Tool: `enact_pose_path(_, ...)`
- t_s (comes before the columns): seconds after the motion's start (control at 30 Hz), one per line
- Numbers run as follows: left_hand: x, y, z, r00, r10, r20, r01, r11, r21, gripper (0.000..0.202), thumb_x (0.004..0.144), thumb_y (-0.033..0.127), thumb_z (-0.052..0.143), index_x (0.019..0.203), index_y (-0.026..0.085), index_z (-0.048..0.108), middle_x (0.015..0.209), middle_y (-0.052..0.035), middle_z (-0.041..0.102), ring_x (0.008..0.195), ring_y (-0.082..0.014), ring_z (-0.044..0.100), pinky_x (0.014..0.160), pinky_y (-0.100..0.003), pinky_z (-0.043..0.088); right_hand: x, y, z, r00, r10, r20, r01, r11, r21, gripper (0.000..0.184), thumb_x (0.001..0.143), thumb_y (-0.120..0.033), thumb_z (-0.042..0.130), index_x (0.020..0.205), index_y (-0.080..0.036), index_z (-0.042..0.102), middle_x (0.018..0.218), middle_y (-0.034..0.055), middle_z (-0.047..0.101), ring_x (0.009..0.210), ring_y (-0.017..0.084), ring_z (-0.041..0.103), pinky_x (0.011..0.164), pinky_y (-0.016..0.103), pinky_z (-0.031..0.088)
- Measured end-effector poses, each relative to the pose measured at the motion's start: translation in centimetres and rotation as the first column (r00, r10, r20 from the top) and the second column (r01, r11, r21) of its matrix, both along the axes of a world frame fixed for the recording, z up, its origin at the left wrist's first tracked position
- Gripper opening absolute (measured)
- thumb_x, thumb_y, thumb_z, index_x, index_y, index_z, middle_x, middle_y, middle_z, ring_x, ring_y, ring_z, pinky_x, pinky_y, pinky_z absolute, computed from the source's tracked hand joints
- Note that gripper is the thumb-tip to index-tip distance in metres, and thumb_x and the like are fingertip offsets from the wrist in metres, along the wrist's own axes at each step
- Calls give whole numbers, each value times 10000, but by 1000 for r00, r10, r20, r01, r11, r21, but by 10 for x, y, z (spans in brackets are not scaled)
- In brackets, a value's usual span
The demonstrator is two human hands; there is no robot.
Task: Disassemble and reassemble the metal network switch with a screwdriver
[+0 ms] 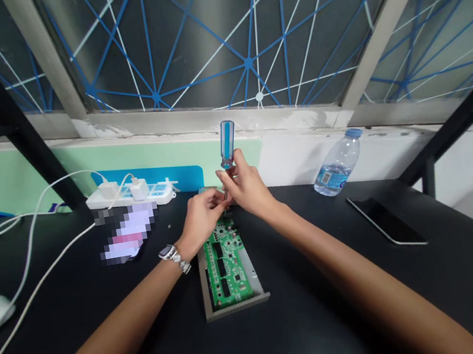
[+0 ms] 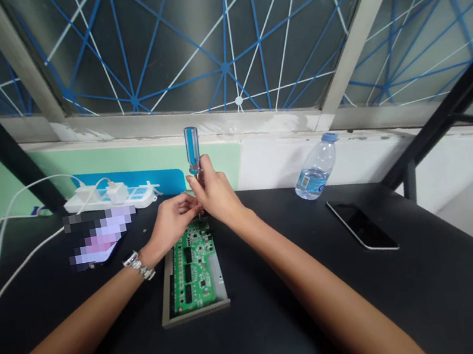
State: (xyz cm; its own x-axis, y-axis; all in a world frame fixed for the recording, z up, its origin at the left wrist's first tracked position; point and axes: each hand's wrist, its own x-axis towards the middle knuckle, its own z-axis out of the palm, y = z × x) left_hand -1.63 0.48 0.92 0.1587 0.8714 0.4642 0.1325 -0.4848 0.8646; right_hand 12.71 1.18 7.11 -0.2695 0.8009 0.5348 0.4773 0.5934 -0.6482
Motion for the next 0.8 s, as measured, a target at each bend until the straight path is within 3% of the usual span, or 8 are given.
enact_pose_path(0.17, -1, -3, 2, 1000, -20, -4, 20, 1000, -15, 99, 818, 230, 665, 809, 132, 664, 766, -49, 715, 724, -174, 693, 677, -253, 531, 0, -1, 0, 1000, 3, -20, -4, 1000, -31, 214, 941, -380, 513, 994, -258, 345, 705, -25, 572, 553, 154, 626, 515, 267, 459)
enact_pose_path(0.3, -3, -5, 3, 998, -57, -17, 56, 998, -20, 122, 852, 233, 625, 870, 129, 686, 858, -72, 743, 821, -199, 717, 770, -289, 556, 5, 1, 5, 992, 91, -93, -106, 980, -170, 297, 889, -397, 592, 1000, -254, 357, 804, -20, 585, 493, 126, 627, 455, 250, 490)
enact_pose_path(0.53, -7, -4, 3, 987, -130, -91, 129, 992, -20, 158, 887, 228, 571, 932, 138, 693, 941, -77, 749, 924, -225, 717, 840, -316, 549, 19, 1, 24, 938, 285, -198, -345, 830, -439, 261, 848, -275, 649, 1053, -161, 534, 1083, 92, 624, 566, 107, 664, 487, 247, 562)
enact_pose_path(0.7, -8, -4, 3, 973, -163, -165, 165, 986, -3, 197, 917, 230, 513, 947, 146, 689, 960, -78, 740, 929, -229, 706, 836, -326, 540, 24, -1, 29, 925, 318, -207, -379, 784, -492, 268, 846, -244, 661, 1057, -82, 639, 847, 92, 703, 625, 151, 697, 514, 237, 563)
enact_pose_path(0.8, -8, -4, 4, 967, -174, -188, 177, 984, 2, 217, 933, 259, 499, 943, 149, 686, 949, -79, 737, 918, -228, 700, 826, -329, 537, 25, -2, 31, 920, 334, -207, -393, 766, -508, 274, 847, -237, 659, 1065, -72, 662, 824, 98, 728, 670, 171, 718, 549, 253, 583)
